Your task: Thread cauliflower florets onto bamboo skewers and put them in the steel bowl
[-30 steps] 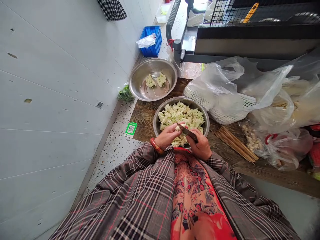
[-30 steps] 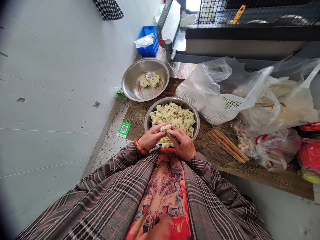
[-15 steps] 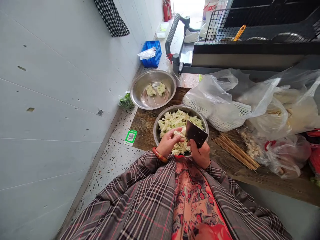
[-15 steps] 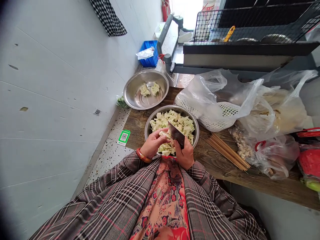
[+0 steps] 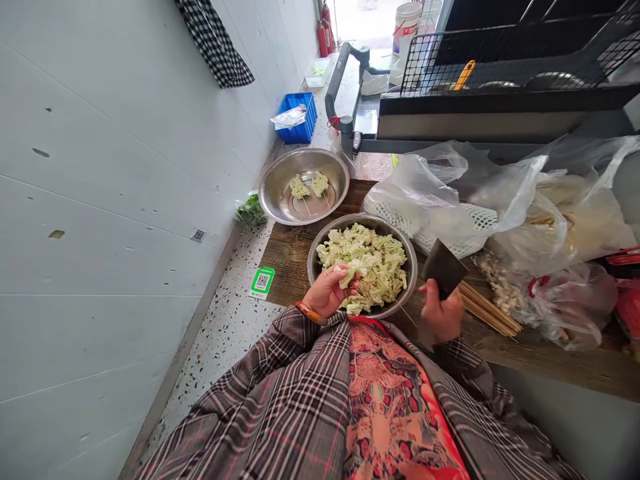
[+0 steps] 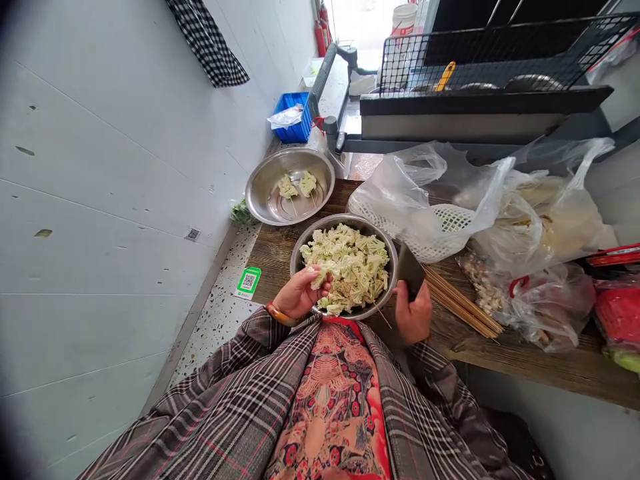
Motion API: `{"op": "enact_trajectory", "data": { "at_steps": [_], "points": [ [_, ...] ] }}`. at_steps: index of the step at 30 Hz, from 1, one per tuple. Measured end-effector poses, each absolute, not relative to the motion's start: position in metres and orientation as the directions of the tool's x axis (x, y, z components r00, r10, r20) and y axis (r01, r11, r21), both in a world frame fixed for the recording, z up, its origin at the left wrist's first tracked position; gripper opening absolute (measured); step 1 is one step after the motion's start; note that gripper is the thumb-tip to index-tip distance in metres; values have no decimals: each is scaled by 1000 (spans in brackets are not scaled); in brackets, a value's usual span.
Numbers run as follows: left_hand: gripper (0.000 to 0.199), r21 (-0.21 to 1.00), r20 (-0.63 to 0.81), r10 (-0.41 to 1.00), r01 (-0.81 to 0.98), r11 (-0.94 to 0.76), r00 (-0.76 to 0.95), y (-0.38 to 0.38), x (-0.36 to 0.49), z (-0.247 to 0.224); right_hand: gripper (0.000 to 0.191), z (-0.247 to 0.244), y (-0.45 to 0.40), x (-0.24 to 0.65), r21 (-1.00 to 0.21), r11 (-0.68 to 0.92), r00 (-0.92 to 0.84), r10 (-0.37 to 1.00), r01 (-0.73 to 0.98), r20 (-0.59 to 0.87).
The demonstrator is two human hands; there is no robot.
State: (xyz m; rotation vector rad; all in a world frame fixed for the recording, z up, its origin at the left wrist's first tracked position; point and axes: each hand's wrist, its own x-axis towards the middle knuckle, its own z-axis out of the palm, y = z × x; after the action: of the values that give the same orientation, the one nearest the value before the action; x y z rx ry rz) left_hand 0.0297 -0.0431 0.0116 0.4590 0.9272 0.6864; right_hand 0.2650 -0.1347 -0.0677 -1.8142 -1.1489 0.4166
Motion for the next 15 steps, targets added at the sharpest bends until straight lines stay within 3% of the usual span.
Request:
{"op": "enact_trajectory", "data": {
  "at_steps": [3,8,12,15],
  "points": [
    [27,604,-554,714,-383,699,428,-42,24,13,33,-119,-151,301,-681,-202,442,875,703,198],
    [34,645,-513,758,-401,650,404,-47,20,20,22,-197,-194,318,-661,-120,325,925,741,196],
    [40,700,-499,795,-380,604,344,-52,17,26,28,-210,-205,310,-706,-240,378,925,666,42],
    [40,768,-464,830,-326,551,308,-53,12,23,30,-186,-190,312,-725,-351,414,905,592,-100]
  ]
}}
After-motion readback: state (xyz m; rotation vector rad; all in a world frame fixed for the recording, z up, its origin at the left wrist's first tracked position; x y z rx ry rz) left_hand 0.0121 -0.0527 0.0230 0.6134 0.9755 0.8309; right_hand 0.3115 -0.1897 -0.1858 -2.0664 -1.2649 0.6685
